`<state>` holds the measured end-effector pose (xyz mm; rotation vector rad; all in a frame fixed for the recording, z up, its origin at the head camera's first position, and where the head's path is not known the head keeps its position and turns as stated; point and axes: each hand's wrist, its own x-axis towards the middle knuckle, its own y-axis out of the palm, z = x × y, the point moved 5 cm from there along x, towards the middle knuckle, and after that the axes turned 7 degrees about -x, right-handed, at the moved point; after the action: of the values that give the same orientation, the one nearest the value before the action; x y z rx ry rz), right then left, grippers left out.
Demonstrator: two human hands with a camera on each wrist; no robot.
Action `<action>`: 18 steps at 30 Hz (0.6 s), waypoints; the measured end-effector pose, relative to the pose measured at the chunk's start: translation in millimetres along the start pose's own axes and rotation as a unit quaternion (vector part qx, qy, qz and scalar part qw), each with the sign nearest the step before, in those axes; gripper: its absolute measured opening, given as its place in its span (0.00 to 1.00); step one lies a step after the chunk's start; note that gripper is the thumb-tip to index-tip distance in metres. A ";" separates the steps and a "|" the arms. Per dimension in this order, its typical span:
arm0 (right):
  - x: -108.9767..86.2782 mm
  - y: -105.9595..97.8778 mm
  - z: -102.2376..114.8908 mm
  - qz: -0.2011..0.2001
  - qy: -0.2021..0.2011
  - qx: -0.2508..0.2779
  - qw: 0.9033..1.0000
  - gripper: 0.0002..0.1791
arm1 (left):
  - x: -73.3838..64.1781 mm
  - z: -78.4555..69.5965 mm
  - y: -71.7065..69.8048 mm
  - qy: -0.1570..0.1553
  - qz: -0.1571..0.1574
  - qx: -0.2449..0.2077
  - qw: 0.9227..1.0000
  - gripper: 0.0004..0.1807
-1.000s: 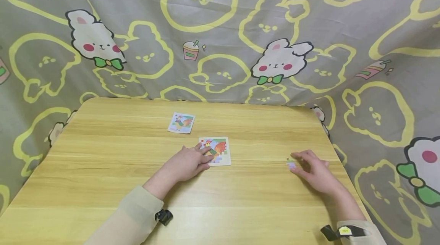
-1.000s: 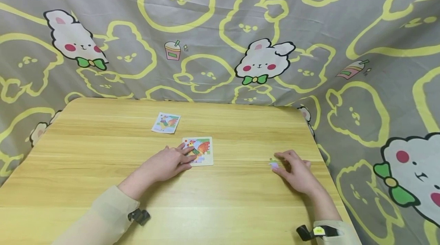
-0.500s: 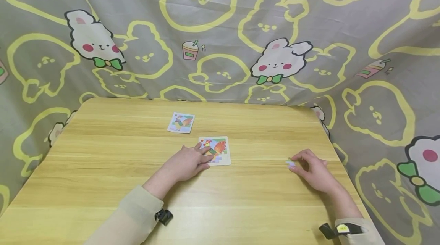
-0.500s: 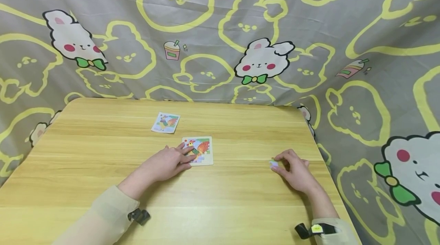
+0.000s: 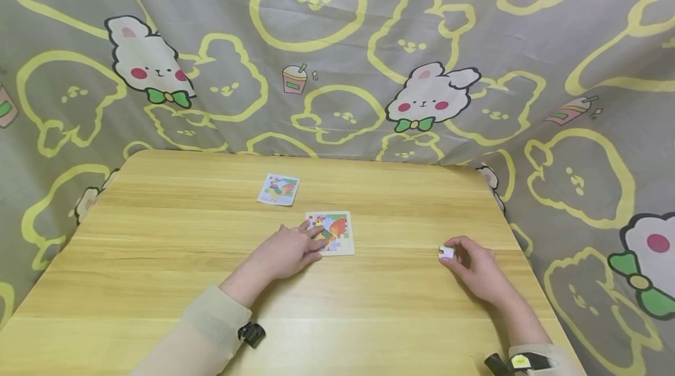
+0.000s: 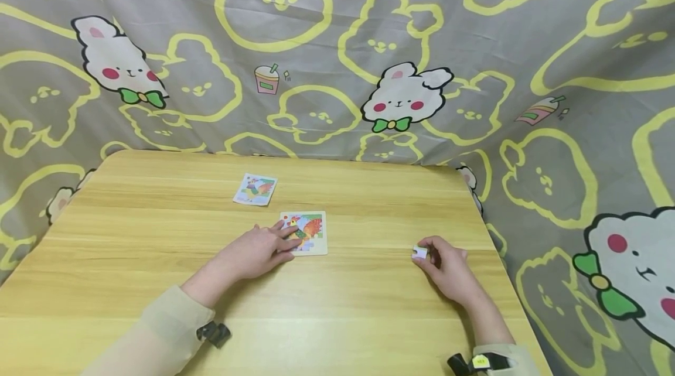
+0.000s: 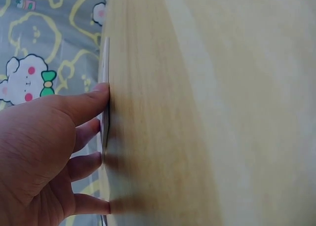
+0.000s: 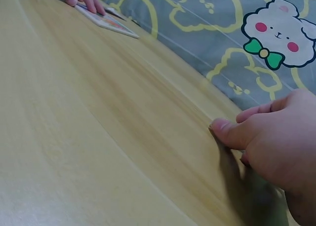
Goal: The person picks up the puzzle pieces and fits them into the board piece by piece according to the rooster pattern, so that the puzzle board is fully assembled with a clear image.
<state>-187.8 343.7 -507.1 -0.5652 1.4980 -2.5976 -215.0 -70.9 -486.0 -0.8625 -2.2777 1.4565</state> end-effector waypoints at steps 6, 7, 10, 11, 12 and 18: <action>0.1 -3.5 4.0 0.003 -0.014 -0.018 1.000 0.15 | -0.2 0.2 0.6 -0.002 -0.005 -0.002 1.000 0.22; 0.5 -4.9 4.6 0.006 -0.013 -0.023 1.000 0.14 | -0.2 0.2 0.5 -0.002 -0.006 -0.001 1.000 0.21; 1.7 -9.1 6.6 0.018 -0.006 -0.036 0.999 0.12 | 0.4 0.1 0.4 -0.005 -0.008 0.003 1.000 0.21; 2.0 -10.4 7.1 0.021 -0.003 -0.042 0.999 0.12 | 0.6 0.2 0.5 -0.007 -0.007 0.005 1.000 0.21; 2.3 -11.4 7.3 0.026 0.000 -0.047 0.999 0.13 | 0.8 0.1 0.7 -0.008 -0.007 0.005 1.000 0.21; 6.5 -16.1 11.8 0.058 0.005 -0.094 0.994 0.23 | 1.7 0.1 1.4 -0.010 -0.007 0.001 1.000 0.20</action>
<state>-187.9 340.7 -486.3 -0.4649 1.7363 -2.3930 -215.9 -69.5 -487.4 -0.8338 -2.2906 1.4687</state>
